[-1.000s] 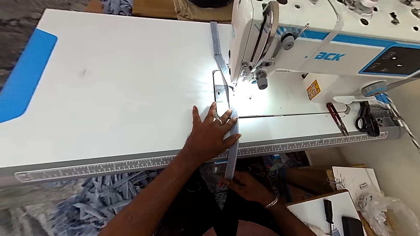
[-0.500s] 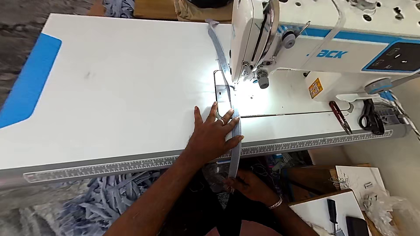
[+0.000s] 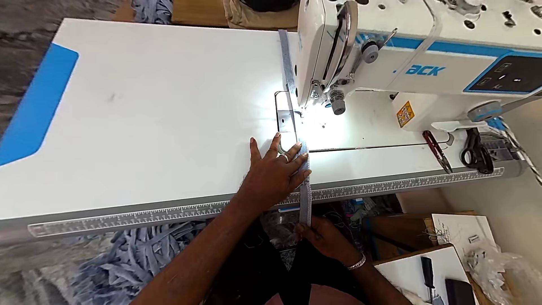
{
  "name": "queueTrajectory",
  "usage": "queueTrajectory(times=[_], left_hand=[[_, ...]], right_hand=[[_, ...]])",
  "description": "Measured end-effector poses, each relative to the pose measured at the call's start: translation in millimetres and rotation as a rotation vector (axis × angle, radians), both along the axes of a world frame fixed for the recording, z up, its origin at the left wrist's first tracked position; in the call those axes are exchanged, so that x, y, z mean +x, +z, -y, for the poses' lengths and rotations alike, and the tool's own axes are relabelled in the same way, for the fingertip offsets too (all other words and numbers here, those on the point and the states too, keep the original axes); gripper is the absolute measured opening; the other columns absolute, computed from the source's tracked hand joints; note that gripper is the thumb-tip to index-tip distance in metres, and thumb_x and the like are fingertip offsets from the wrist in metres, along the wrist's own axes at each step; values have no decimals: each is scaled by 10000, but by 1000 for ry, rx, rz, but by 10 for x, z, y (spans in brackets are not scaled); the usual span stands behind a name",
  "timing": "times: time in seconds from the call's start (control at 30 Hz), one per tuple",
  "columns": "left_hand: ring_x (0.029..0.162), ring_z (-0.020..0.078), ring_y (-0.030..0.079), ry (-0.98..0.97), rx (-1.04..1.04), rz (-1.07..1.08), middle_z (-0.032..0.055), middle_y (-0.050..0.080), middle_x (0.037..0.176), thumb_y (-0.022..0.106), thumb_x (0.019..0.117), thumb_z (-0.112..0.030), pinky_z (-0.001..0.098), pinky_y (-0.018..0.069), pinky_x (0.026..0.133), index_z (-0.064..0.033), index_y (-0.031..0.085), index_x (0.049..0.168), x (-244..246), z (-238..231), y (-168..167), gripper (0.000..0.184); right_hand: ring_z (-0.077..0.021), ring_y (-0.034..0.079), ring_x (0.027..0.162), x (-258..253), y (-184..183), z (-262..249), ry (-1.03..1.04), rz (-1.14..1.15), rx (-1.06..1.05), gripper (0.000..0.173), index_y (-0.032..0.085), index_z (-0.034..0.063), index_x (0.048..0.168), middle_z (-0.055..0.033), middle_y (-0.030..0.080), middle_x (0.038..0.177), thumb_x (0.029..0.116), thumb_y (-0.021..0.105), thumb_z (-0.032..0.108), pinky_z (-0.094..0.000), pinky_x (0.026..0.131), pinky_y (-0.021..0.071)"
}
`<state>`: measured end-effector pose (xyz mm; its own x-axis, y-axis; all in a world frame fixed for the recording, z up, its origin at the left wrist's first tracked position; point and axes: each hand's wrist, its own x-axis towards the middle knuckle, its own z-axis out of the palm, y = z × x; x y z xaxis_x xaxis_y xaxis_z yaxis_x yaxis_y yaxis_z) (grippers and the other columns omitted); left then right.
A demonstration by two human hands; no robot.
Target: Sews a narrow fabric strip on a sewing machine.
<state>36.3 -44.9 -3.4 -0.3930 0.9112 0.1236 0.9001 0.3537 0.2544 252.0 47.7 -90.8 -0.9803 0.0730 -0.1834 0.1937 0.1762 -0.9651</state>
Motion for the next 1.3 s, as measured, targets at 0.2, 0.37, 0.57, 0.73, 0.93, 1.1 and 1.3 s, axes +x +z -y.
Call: queueTrajectory(times=[0.2, 0.37, 0.57, 0.73, 0.93, 1.1, 1.3], left_hand=[[1565, 430, 185, 82, -106, 8, -60, 419, 1631, 248, 977, -780, 873, 25, 1086, -328, 479, 1550, -57, -87, 82, 765], [1560, 436, 198, 160, -101, -3, -23, 423, 1630, 259, 995, -740, 888, 41, 1062, -340, 517, 1519, -307, -271, 71, 708], [1558, 444, 192, 212, -142, 2, -8, 400, 1644, 262, 1021, -685, 890, 40, 1057, -353, 506, 1524, -569, -491, 124, 650], [1564, 435, 178, 215, -155, 28, 16, 392, 1648, 288, 1028, -664, 887, 24, 1063, -340, 504, 1530, -623, -548, 156, 635], [1560, 421, 212, 252, -74, 52, 17, 416, 1635, 325, 1030, -625, 874, 27, 1077, -320, 532, 1510, -637, -552, 119, 605], [1537, 419, 280, 121, -38, 48, 33, 478, 1591, 448, 987, -657, 865, 60, 1104, -205, 575, 1472, -240, -347, 140, 675], [1551, 418, 246, 15, -44, -1, -29, 444, 1617, 272, 1019, -702, 854, 69, 1109, -301, 515, 1529, -27, -44, -7, 694]], right_hand=[[-43, 633, 772, 8, -4, 37, 6, 14, -4, 317, 717, 61, 993, 11, 707, 880, 1077, 514, 290, -249, 743, 532], [-49, 631, 784, -6, -10, 28, 14, 43, 24, 326, 719, 71, 997, 14, 711, 899, 1072, 523, 320, -265, 766, 527], [-150, 687, 820, 43, 684, -539, 180, 246, 416, 290, 716, 135, 1169, -37, 716, 943, 1036, 592, 360, -406, 762, 590], [-379, 682, 946, 204, 1656, -1566, -514, 149, 987, 388, 618, 55, 1352, -210, 693, 1130, 1067, 541, 306, -615, 800, 537], [-612, 457, 1303, 173, 1701, -2227, -479, 403, 1233, 525, 435, 17, 1526, -376, 498, 1411, 1055, 528, 230, -865, 1007, 247], [-215, 713, 911, 394, 1548, -1355, -271, 116, 731, 286, 706, 118, 1198, -69, 735, 1066, 1050, 560, 314, -480, 774, 603], [-124, 700, 1022, -167, 186, -229, 51, 126, 28, 368, 642, 68, 1284, -69, 703, 1175, 976, 703, 260, -343, 911, 598]])
